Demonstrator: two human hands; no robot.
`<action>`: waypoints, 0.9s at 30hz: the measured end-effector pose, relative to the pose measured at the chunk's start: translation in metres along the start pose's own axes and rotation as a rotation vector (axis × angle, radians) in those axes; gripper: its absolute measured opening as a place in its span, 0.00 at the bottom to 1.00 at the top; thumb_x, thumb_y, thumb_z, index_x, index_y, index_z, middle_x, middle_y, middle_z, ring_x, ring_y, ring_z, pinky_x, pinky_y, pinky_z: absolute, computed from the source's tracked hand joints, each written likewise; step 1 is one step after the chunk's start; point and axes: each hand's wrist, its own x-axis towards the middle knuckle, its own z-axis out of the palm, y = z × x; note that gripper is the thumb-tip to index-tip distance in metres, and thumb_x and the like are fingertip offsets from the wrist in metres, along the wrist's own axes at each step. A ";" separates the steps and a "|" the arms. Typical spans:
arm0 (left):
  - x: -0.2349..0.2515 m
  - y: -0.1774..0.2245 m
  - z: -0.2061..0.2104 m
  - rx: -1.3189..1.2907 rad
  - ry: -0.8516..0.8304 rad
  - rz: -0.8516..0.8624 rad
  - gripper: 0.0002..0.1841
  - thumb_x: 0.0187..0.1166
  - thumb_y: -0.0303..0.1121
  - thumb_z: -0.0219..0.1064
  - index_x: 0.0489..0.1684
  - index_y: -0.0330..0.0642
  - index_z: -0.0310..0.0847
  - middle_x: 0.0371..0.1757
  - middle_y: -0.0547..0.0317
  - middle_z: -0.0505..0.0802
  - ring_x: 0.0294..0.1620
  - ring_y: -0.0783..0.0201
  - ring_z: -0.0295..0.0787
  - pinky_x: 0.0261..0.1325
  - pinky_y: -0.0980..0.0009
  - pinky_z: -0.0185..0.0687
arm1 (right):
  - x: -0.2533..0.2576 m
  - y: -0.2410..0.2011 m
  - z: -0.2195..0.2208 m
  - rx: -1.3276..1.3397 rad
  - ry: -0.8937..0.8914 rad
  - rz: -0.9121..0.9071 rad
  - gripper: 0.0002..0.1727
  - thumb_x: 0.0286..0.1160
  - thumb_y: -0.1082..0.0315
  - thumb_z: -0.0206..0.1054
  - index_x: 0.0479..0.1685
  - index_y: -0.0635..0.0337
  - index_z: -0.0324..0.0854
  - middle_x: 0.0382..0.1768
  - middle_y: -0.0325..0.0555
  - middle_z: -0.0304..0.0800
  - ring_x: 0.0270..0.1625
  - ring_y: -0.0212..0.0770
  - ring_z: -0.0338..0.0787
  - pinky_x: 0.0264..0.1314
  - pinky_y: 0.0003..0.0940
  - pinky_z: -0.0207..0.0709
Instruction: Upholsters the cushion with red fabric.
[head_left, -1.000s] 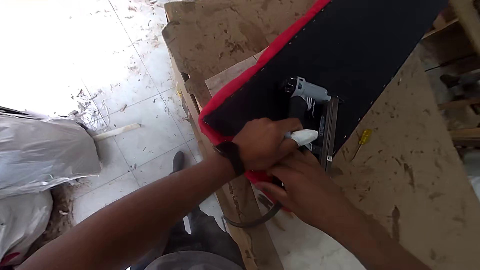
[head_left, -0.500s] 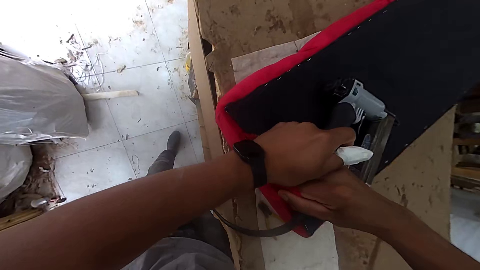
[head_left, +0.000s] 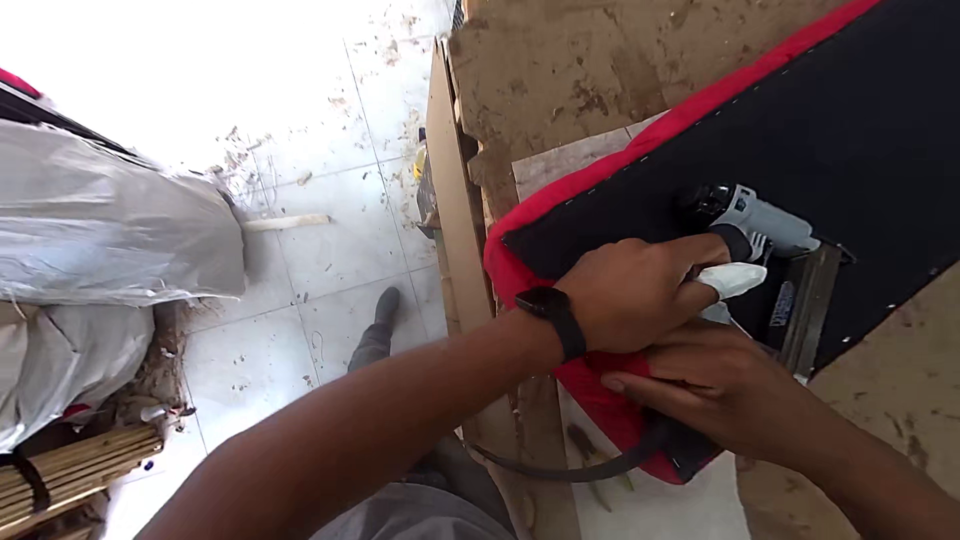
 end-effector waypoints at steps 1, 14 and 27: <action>-0.002 0.002 0.002 0.028 -0.013 -0.007 0.09 0.84 0.36 0.61 0.54 0.49 0.85 0.30 0.59 0.91 0.31 0.57 0.90 0.33 0.48 0.86 | -0.005 -0.002 0.005 -0.011 0.015 0.020 0.19 0.76 0.48 0.70 0.17 0.40 0.85 0.27 0.23 0.86 0.37 0.25 0.86 0.47 0.33 0.83; -0.024 0.024 0.045 0.302 0.053 0.007 0.13 0.88 0.45 0.57 0.54 0.55 0.87 0.26 0.60 0.90 0.25 0.59 0.89 0.31 0.49 0.87 | -0.136 -0.058 0.062 -0.214 0.431 0.580 0.05 0.65 0.53 0.75 0.35 0.36 0.87 0.78 0.31 0.77 0.91 0.42 0.59 0.92 0.53 0.61; -0.015 0.011 0.041 0.282 0.038 0.011 0.14 0.88 0.43 0.55 0.52 0.52 0.87 0.28 0.61 0.90 0.28 0.61 0.88 0.36 0.50 0.87 | -0.170 0.044 -0.014 -0.312 0.438 0.435 0.13 0.72 0.74 0.66 0.47 0.48 0.91 0.81 0.37 0.75 0.93 0.46 0.57 0.92 0.53 0.61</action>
